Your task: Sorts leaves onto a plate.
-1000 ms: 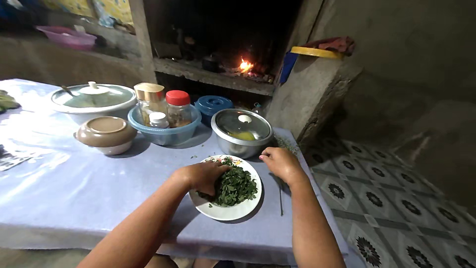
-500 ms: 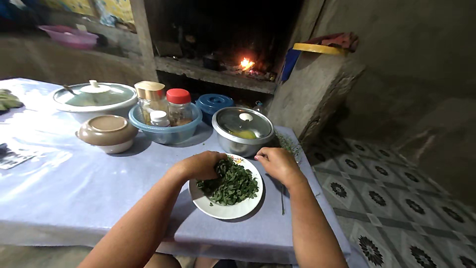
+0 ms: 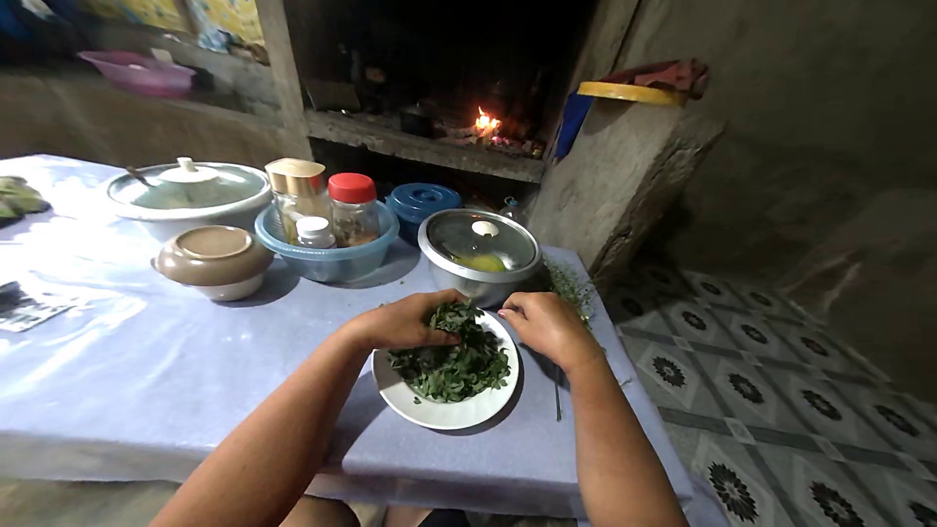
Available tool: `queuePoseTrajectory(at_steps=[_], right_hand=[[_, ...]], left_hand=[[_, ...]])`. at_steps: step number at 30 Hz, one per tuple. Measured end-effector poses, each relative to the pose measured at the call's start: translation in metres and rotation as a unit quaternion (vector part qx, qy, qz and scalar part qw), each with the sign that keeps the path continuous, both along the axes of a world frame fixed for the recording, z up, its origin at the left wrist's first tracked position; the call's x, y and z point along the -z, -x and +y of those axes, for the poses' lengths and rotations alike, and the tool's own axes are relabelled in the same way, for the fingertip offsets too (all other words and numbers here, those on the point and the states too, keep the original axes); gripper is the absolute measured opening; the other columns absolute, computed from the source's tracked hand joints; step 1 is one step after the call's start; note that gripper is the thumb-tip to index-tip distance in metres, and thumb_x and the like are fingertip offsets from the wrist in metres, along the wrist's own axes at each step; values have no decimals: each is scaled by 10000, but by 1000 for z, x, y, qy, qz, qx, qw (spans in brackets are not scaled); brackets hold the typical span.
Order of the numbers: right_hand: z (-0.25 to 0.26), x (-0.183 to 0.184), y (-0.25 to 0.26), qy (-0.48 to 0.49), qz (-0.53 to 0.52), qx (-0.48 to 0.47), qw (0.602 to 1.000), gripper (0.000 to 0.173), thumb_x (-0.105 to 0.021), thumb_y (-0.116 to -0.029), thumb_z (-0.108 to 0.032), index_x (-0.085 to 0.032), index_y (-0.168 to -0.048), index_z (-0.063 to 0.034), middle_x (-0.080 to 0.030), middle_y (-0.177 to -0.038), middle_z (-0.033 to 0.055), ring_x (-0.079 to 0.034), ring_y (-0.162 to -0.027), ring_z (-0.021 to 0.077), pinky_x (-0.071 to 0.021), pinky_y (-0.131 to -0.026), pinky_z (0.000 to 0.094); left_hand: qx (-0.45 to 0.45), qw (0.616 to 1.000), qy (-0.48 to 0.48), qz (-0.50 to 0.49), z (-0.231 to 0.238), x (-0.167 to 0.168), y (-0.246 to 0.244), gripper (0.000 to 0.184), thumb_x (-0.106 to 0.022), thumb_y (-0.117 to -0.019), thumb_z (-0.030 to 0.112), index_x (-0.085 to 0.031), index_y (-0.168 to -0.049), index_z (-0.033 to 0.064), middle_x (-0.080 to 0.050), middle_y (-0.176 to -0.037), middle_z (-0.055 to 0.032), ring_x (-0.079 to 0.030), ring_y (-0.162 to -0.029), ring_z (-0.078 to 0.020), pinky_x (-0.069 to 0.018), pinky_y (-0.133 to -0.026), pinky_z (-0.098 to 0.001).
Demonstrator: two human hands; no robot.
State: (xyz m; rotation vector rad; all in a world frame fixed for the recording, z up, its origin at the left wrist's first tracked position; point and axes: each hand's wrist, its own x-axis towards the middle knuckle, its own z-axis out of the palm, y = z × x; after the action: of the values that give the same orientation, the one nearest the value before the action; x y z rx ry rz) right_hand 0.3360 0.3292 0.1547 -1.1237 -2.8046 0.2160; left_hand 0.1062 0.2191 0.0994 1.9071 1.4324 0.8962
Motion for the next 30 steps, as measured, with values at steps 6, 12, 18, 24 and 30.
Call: queuePoseTrajectory(at_steps=[6,12,18,24,30], right_hand=[[0,1,1,3,-3,-2,1000,292,-576,-1052,-345,-746,-1113,-115,-736,-971,110,-701,-957,298,-533,-869,570],[2,3,0,26,16,-28,999,263,-592,-1043,-323,-751,-1113,-126,-733,-931,88,-704,-909,263,-548,-863,540],[-2,10,1,98,25,-170,980,230,-597,-1036,-243,-741,-1089,-72,-725,-1045,93,-689,-959,215,-549,-909,463],[-13,22,17,58,48,-161,984,285,-592,-1037,-303,-732,-1069,-57,-712,-1031,107,-683,-954,245,-544,-890,487],[-22,34,30,44,-16,-163,986,374,-641,-1003,-386,-712,-1163,-56,-681,-1077,133,-661,-1004,276,-532,-917,496]], left_hand=[[12,995,36,92,-6,-3,15,499,-731,-940,102,-577,-1413,141,-616,-1370,-63,-619,-1220,-177,-522,-1037,-404],[-31,997,-1,74,-14,-11,27,335,-621,-981,-1,-648,-1299,101,-701,-1218,-63,-704,-1042,-156,-586,-926,-367],[-89,992,-62,63,-15,-14,22,218,-594,-995,-10,-706,-1159,80,-743,-1082,-48,-733,-908,-147,-614,-858,-370],[-153,979,-101,85,-13,-12,23,183,-625,-982,4,-725,-1107,93,-748,-1006,-41,-729,-863,-152,-616,-826,-387],[-163,974,-99,126,-6,-5,29,149,-632,-1003,95,-739,-1103,121,-746,-974,-30,-721,-866,-149,-604,-851,-418]])
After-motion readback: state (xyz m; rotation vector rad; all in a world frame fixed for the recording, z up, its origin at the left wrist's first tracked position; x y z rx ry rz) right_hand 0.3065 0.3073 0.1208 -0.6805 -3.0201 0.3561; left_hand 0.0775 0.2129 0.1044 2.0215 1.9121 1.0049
